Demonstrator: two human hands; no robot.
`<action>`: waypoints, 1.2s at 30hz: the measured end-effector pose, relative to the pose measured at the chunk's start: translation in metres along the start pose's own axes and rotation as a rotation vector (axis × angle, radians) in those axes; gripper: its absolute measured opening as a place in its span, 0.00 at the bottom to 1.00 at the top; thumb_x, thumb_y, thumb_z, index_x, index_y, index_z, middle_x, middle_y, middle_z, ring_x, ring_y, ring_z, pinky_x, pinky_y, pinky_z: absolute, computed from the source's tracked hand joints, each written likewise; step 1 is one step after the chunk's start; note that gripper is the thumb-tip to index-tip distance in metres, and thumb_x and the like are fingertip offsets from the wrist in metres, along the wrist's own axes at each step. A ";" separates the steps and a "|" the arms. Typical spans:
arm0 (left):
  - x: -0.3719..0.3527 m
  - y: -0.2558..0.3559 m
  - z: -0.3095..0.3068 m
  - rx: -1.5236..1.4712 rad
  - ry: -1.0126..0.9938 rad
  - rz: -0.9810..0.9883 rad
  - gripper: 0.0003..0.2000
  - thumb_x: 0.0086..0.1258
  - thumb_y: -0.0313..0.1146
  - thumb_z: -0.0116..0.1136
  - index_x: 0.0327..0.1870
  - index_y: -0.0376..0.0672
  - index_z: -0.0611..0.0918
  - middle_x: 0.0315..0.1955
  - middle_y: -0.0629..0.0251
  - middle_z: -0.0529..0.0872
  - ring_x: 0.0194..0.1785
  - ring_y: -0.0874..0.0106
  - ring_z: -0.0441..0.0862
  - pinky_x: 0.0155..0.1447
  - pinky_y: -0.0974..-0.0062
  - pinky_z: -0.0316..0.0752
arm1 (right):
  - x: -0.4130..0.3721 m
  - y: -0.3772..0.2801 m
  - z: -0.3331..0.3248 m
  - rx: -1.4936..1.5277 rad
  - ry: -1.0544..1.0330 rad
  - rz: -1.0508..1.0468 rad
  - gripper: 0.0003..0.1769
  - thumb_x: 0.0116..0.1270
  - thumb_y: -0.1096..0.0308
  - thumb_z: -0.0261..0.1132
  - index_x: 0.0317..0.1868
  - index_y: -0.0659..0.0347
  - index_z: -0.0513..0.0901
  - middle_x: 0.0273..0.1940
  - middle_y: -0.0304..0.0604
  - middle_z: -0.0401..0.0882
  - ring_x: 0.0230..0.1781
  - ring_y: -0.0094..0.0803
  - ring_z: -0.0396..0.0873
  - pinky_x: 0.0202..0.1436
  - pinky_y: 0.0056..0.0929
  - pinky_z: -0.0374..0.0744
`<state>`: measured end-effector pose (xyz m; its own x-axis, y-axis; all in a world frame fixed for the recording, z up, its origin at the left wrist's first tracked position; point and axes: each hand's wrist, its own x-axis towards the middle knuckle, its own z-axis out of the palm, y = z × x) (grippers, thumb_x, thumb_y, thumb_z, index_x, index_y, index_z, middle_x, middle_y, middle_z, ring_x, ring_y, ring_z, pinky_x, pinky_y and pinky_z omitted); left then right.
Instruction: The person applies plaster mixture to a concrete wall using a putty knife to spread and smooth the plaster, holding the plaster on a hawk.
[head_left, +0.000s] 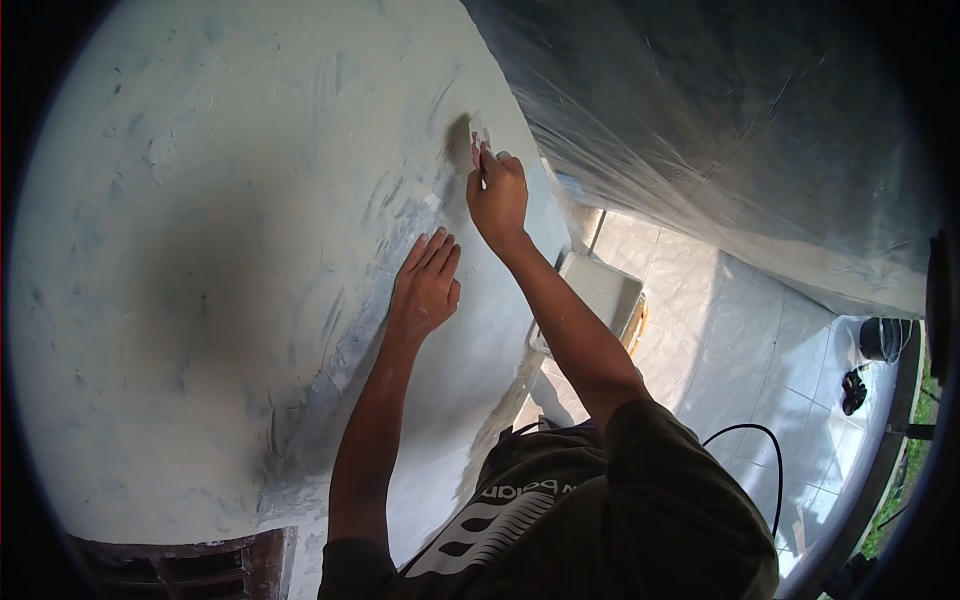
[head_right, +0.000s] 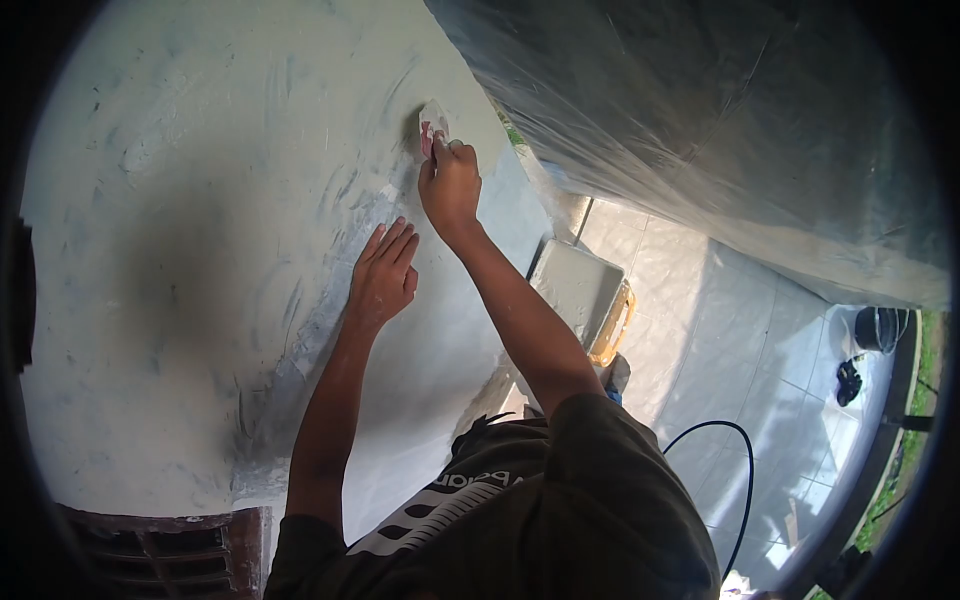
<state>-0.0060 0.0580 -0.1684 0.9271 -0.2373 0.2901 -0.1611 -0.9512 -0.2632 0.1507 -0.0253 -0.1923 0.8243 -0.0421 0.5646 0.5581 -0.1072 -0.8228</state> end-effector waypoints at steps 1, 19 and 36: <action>-0.001 -0.001 0.001 0.002 0.004 0.004 0.20 0.59 0.24 0.57 0.54 0.32 0.82 0.59 0.52 0.83 0.72 0.62 0.72 0.79 0.59 0.59 | 0.003 0.006 0.010 -0.046 -0.030 -0.039 0.19 0.59 0.77 0.64 0.52 0.69 0.85 0.33 0.51 0.78 0.37 0.46 0.78 0.37 0.42 0.80; -0.004 -0.004 0.005 0.029 -0.036 0.044 0.22 0.60 0.27 0.59 0.57 0.34 0.80 0.58 0.52 0.82 0.71 0.61 0.72 0.79 0.59 0.58 | -0.029 -0.028 0.017 -0.114 -0.247 0.009 0.22 0.61 0.74 0.63 0.56 0.71 0.81 0.41 0.53 0.80 0.46 0.47 0.79 0.45 0.43 0.83; -0.006 -0.006 0.009 -0.039 -0.163 -0.038 0.22 0.63 0.31 0.58 0.59 0.33 0.79 0.61 0.54 0.81 0.73 0.65 0.68 0.82 0.63 0.50 | -0.067 -0.031 0.010 -0.033 -0.190 -0.062 0.21 0.60 0.74 0.66 0.55 0.70 0.82 0.39 0.50 0.81 0.43 0.45 0.79 0.43 0.41 0.83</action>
<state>-0.0072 0.0669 -0.1765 0.9748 -0.1689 0.1458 -0.1350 -0.9666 -0.2177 0.0793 -0.0094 -0.2047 0.7934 0.1530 0.5891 0.6074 -0.1363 -0.7826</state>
